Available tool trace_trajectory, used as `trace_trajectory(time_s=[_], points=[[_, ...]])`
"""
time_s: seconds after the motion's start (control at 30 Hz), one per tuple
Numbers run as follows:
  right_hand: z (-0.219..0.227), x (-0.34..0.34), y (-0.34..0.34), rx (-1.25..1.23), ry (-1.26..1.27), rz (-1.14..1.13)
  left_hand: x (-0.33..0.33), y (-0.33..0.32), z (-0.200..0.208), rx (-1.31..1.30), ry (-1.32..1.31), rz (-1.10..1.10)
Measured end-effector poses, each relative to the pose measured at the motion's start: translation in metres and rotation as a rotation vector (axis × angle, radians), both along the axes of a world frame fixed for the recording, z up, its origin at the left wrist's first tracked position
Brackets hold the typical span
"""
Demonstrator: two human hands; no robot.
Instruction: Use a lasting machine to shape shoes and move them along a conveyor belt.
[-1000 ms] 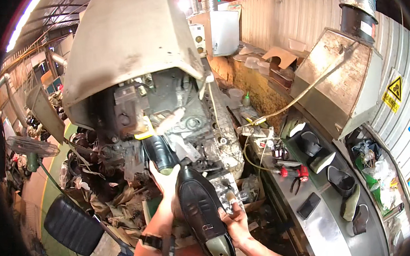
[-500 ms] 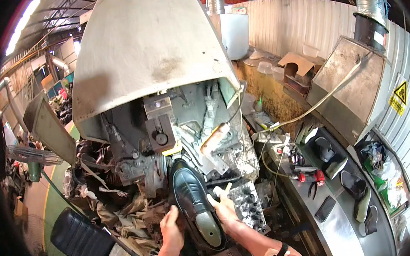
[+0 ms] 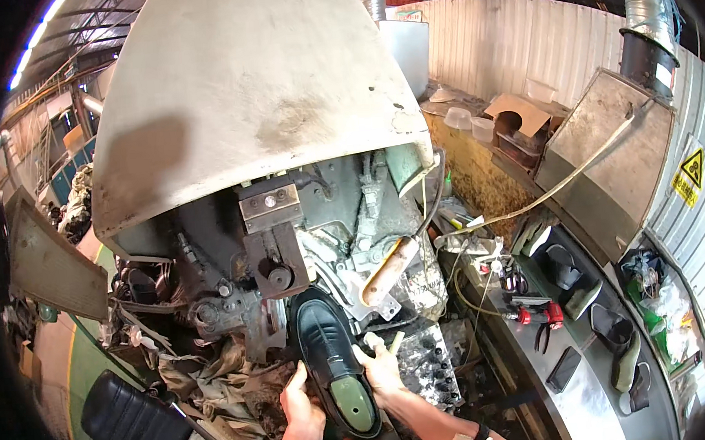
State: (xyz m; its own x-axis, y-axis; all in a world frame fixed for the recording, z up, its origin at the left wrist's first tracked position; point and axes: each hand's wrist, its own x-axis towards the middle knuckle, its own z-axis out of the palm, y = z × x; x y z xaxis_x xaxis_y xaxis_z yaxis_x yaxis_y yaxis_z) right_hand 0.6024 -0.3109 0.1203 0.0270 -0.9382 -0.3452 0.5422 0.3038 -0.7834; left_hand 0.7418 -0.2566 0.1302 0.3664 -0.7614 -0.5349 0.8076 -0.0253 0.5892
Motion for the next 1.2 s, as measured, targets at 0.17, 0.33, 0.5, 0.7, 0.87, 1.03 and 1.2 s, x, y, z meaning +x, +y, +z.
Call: trace_trajectory(time_s=[0.17, 0.33, 0.5, 0.7, 0.87, 1.03, 1.2], points=[[-0.007, -0.001, -0.003, 0.123, -0.117, 0.07, -0.009, -0.009, -0.027, -0.031, 0.1, 0.099], [-0.043, 0.003, -0.019, -0.038, -0.035, 0.066, -0.014, -0.025, -0.052, -0.192, 0.105, 0.139], [-0.064, 0.005, -0.029, -0.168, 0.051, 0.01, -0.017, -0.026, -0.054, -0.179, -0.1, 0.178], [-0.039, -0.003, -0.024, -0.05, 0.235, 0.046, -0.009, -0.024, -0.062, -0.152, -0.027, 0.117], [-0.025, -0.086, -0.022, -0.037, 0.109, 0.196, 0.035, 0.036, -0.093, 0.18, -1.517, -0.825], [-0.046, -0.156, -0.016, 0.001, 0.409, 0.1, 0.035, 0.109, -0.162, 0.094, -2.191, -1.849], [-0.046, -0.171, 0.0, -0.009, 0.345, 0.043, 0.048, 0.103, -0.195, 0.249, -1.872, -1.997]])
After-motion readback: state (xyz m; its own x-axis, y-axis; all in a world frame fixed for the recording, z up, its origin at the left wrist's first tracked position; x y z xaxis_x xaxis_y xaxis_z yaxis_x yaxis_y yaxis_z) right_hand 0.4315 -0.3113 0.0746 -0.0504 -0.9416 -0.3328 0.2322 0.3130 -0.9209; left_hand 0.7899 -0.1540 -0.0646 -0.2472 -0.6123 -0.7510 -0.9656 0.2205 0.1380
